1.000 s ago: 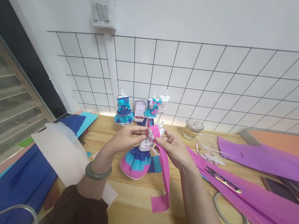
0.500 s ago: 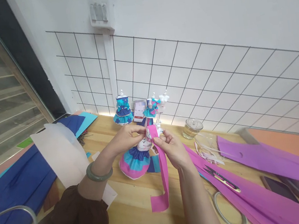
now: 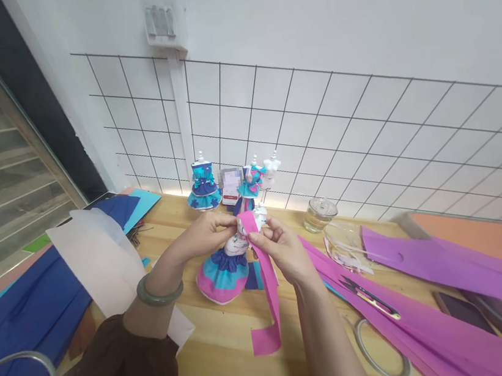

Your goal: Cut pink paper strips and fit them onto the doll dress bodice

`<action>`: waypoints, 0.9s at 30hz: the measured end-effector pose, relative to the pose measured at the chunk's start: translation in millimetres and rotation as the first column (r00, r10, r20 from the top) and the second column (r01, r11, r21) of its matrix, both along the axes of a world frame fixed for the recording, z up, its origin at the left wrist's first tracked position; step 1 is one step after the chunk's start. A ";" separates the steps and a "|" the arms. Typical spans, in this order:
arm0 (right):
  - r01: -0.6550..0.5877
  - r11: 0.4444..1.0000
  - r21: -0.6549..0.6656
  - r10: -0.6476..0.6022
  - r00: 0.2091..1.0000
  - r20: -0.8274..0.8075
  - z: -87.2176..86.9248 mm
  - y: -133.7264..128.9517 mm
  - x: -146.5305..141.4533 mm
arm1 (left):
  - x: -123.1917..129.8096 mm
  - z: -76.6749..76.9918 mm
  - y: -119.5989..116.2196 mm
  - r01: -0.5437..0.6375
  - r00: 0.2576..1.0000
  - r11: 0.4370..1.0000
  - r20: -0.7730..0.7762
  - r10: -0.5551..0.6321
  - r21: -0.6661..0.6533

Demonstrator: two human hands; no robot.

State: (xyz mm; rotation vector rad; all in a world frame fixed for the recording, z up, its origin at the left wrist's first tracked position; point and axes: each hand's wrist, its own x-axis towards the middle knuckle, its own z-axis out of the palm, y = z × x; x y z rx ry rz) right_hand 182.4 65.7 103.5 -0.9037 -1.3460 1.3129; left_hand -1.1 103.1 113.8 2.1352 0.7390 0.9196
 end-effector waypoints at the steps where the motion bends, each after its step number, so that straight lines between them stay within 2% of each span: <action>1: 0.008 1.000 0.000 -0.008 1.000 0.003 -0.3 0.1 0.0 | -0.8 0.5 0.3 0.014 1.000 1.000 -0.010 -0.014 0.001; 6: 0.042 0.999 0.023 -0.042 0.999 0.021 -2.5 2.3 -0.2 | -2.5 3.4 0.4 0.069 0.997 0.996 -0.031 -0.071 -0.064; 10: 0.093 0.995 0.031 -0.093 0.995 0.017 -5.7 4.9 -2.3 | 0.0 2.1 -0.6 0.154 0.987 0.965 0.067 -0.143 -0.210; 12: 0.113 0.993 0.035 -0.114 0.994 0.004 -7.5 5.7 -4.3 | 1.9 -0.4 -0.8 0.167 0.984 0.956 0.103 -0.146 -0.239; 17: 0.123 0.992 0.025 -0.122 0.992 -0.023 -6.9 4.0 -11.4 | 5.6 -5.9 0.6 0.087 0.992 0.968 0.112 -0.061 -0.236; 20: 0.112 0.993 0.023 -0.111 0.993 -0.035 -4.3 2.1 -15.5 | 5.8 -6.3 2.4 0.079 0.991 0.969 0.127 -0.050 -0.236; 27: 0.083 0.996 0.019 -0.082 0.995 -0.064 -10.6 3.2 -22.5 | 2.1 -6.5 8.5 0.001 0.995 0.990 0.100 0.013 -0.138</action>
